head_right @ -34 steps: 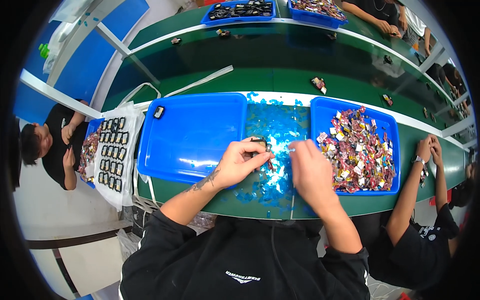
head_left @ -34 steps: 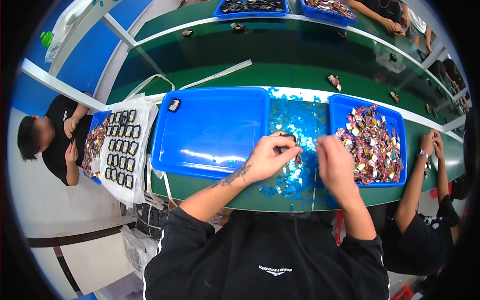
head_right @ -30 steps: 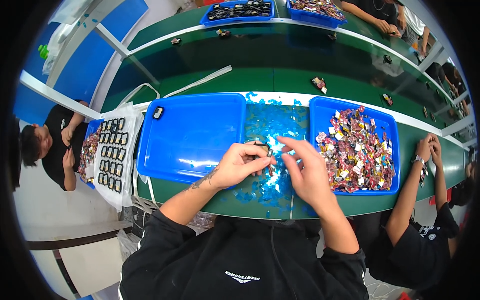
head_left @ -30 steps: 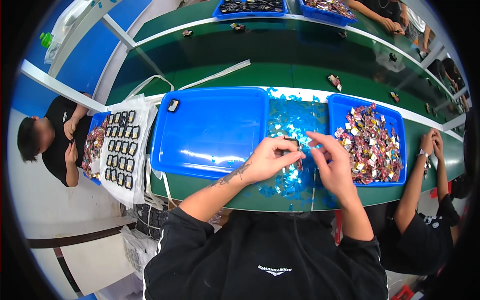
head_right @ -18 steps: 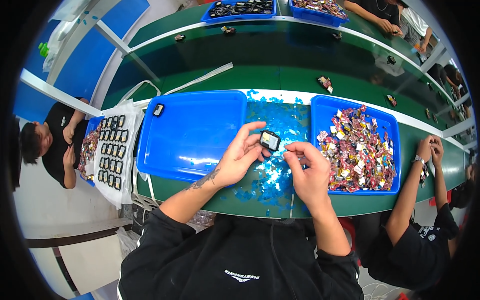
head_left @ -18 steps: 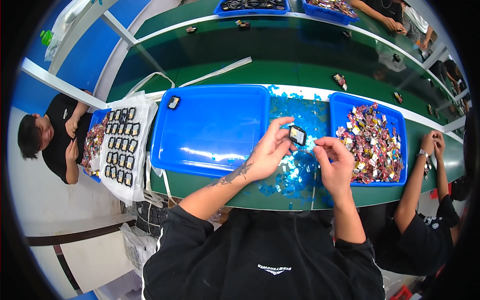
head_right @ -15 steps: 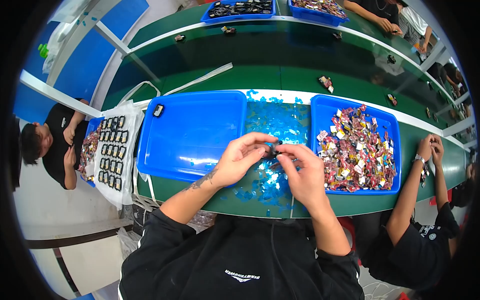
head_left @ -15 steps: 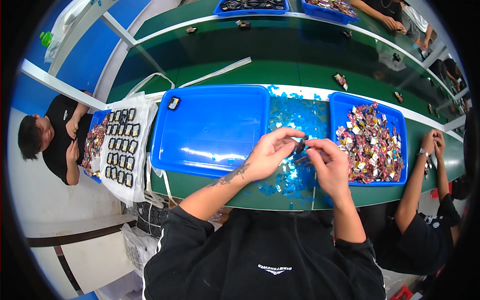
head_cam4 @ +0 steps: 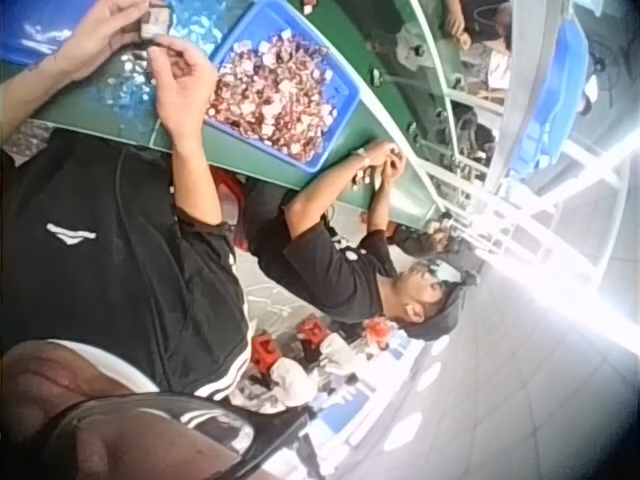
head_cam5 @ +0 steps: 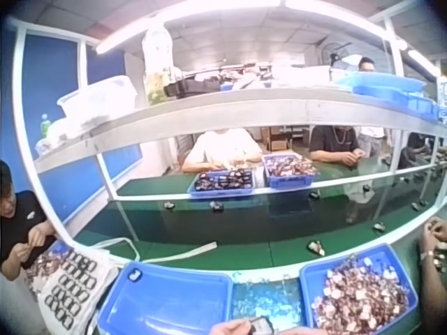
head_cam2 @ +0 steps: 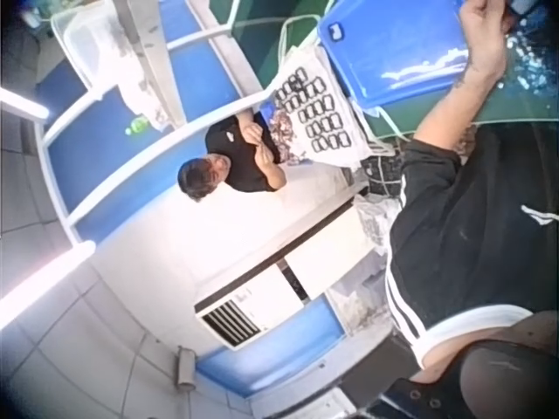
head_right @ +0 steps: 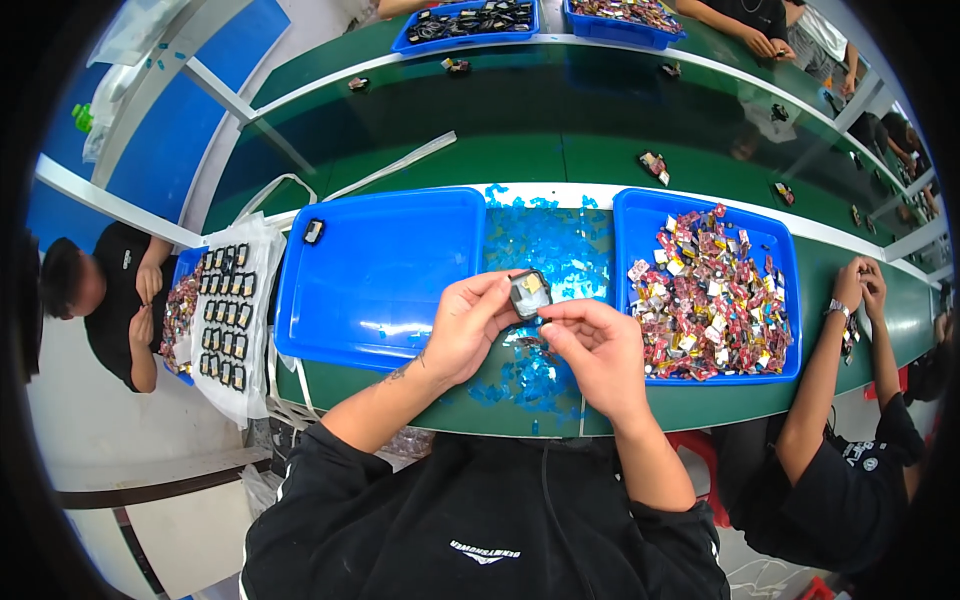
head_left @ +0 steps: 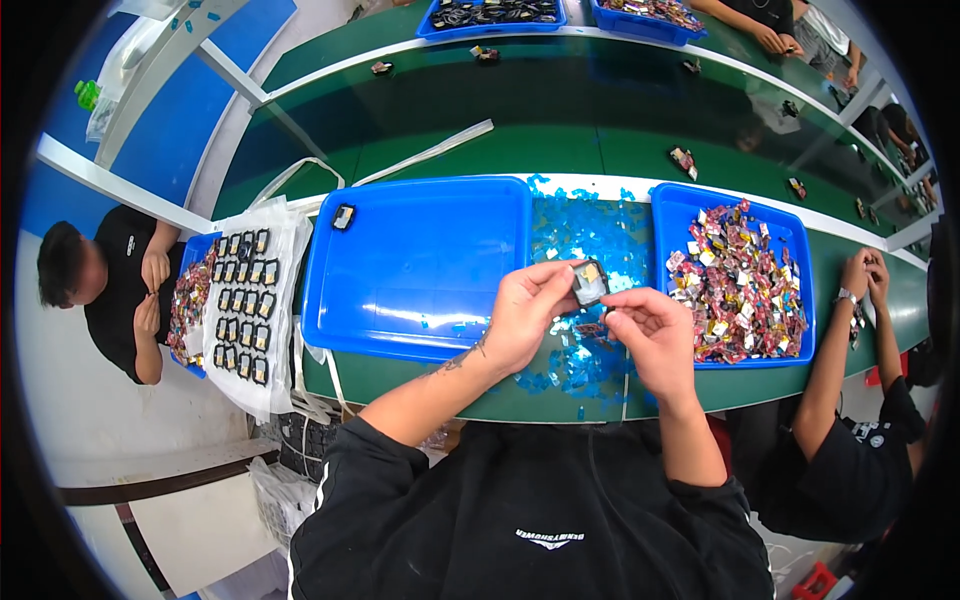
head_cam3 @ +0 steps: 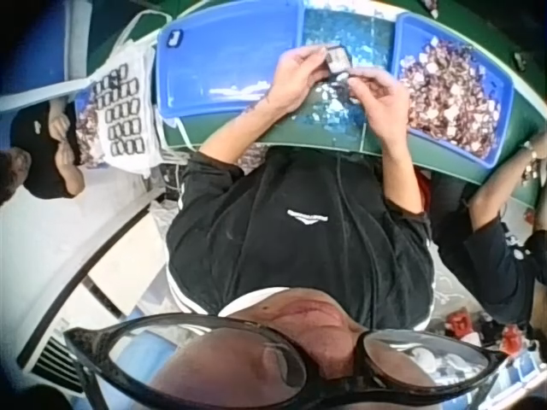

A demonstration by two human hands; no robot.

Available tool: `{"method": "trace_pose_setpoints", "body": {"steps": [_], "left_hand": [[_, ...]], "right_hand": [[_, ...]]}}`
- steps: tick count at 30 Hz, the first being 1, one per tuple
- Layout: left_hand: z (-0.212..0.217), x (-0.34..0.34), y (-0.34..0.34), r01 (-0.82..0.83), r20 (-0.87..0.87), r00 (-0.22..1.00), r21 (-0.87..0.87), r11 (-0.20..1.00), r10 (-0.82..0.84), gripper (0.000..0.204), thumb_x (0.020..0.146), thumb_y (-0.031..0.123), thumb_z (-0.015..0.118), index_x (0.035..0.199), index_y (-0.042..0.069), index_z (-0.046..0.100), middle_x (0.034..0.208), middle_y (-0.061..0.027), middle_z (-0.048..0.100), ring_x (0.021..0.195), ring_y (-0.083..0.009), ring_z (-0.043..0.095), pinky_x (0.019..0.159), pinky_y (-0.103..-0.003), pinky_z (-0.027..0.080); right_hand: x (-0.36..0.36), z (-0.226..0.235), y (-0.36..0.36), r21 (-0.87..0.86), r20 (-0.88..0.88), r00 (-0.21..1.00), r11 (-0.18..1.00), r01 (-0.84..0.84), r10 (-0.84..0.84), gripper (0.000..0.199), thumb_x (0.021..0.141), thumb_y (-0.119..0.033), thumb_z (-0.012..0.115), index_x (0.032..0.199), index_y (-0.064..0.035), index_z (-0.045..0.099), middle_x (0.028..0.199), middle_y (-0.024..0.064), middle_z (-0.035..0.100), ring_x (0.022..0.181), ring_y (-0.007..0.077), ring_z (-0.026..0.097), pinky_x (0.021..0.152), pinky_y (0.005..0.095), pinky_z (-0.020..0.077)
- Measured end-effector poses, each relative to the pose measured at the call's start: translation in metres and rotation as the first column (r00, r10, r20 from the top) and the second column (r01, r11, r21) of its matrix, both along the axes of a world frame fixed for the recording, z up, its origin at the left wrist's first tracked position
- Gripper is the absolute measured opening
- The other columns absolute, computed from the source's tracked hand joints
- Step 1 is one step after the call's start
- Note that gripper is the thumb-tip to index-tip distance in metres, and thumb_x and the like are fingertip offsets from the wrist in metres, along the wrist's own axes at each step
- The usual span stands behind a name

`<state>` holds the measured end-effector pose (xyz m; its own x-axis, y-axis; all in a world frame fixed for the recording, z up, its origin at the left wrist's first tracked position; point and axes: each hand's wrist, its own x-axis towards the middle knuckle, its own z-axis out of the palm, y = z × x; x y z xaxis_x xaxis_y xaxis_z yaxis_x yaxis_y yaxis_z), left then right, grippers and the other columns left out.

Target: Assembling small electronic modules at a factory production line workbench.

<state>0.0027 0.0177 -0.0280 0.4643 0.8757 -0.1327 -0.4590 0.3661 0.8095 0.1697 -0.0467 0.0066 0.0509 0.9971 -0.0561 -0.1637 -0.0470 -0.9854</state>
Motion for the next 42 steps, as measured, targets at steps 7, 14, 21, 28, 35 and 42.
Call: {"method": "trace_pose_setpoints", "body": {"steps": [7, 14, 21, 28, 35, 42], "left_hand": [[0.001, -0.002, -0.003, 0.148, -0.088, 0.987, 0.133, 0.98, -0.137, 0.033, 0.098, 0.01, 0.049, 0.127, -0.006, 0.053, 0.116, -0.0146, 0.062, 0.104, -0.0196, 0.062, 0.093, -0.033, 0.05], [0.001, -0.001, -0.005, 0.215, -0.079, 0.976, 0.222, 0.951, -0.202, 0.04, 0.094, 0.002, 0.054, 0.133, -0.007, 0.047, 0.125, -0.0132, 0.058, 0.111, -0.0153, 0.057, 0.097, -0.029, 0.046], [0.006, -0.002, -0.004, 0.234, -0.131, 0.97, 0.256, 0.938, -0.206, 0.039, 0.095, 0.003, 0.054, 0.132, -0.007, 0.047, 0.124, -0.0114, 0.059, 0.11, -0.0145, 0.057, 0.096, -0.028, 0.047], [0.005, -0.002, -0.007, 0.218, -0.15, 0.971, 0.237, 0.947, -0.186, 0.038, 0.096, 0.002, 0.052, 0.132, -0.007, 0.047, 0.124, -0.0116, 0.059, 0.111, -0.0153, 0.056, 0.096, -0.029, 0.047], [0.004, -0.003, -0.012, 0.221, -0.201, 0.964, 0.239, 0.946, -0.174, 0.038, 0.095, 0.002, 0.052, 0.132, -0.006, 0.048, 0.122, -0.0109, 0.06, 0.107, -0.0137, 0.057, 0.095, -0.028, 0.046], [0.007, -0.007, -0.01, 0.266, -0.188, 0.957, 0.269, 0.926, -0.221, 0.037, 0.097, 0.005, 0.05, 0.131, -0.008, 0.048, 0.118, -0.0099, 0.061, 0.106, -0.0129, 0.057, 0.093, -0.028, 0.047]], "right_hand": [[-0.007, -0.01, 0.0, 0.064, 0.242, 0.955, 0.985, 0.161, -0.172, 0.01, 0.084, 0.0, 0.068, 0.093, 0.0035, 0.068, 0.083, 0.0067, 0.068, 0.07, 0.0086, 0.063, 0.063, 0.0205, 0.0508], [-0.015, 0.009, 0.001, 0.266, 0.445, 0.85, 0.948, 0.175, -0.281, 0.009, 0.08, 0.0, 0.071, 0.088, -0.0001, 0.068, 0.073, 0.0067, 0.066, 0.059, 0.0087, 0.059, 0.052, 0.0223, 0.0446], [-0.013, 0.009, 0.005, 0.337, 0.525, 0.788, 0.929, 0.157, -0.323, 0.008, 0.077, 0.0, 0.072, 0.083, -0.0013, 0.066, 0.067, 0.0064, 0.063, 0.049, 0.01, 0.051, 0.046, 0.0246, 0.0386], [-0.015, 0.005, 0.006, 0.302, 0.474, 0.82, 0.934, 0.191, -0.32, 0.007, 0.077, 0.0, 0.072, 0.081, -0.0012, 0.067, 0.067, 0.0049, 0.064, 0.05, 0.0082, 0.05, 0.046, 0.0243, 0.0383], [-0.012, 0.021, 0.007, 0.19, 0.587, 0.771, 0.968, 0.164, -0.246, 0.01, 0.074, -0.004, 0.075, 0.076, -0.0025, 0.065, 0.069, 0.0041, 0.066, 0.05, 0.0084, 0.05, 0.046, 0.0245, 0.0354], [-0.011, 0.023, 0.004, 0.227, 0.584, 0.767, 0.961, 0.16, -0.266, 0.015, 0.071, -0.002, 0.076, 0.071, -0.0041, 0.061, 0.067, 0.0042, 0.056, 0.059, 0.0144, 0.051, 0.055, 0.0281, 0.0393]]}}
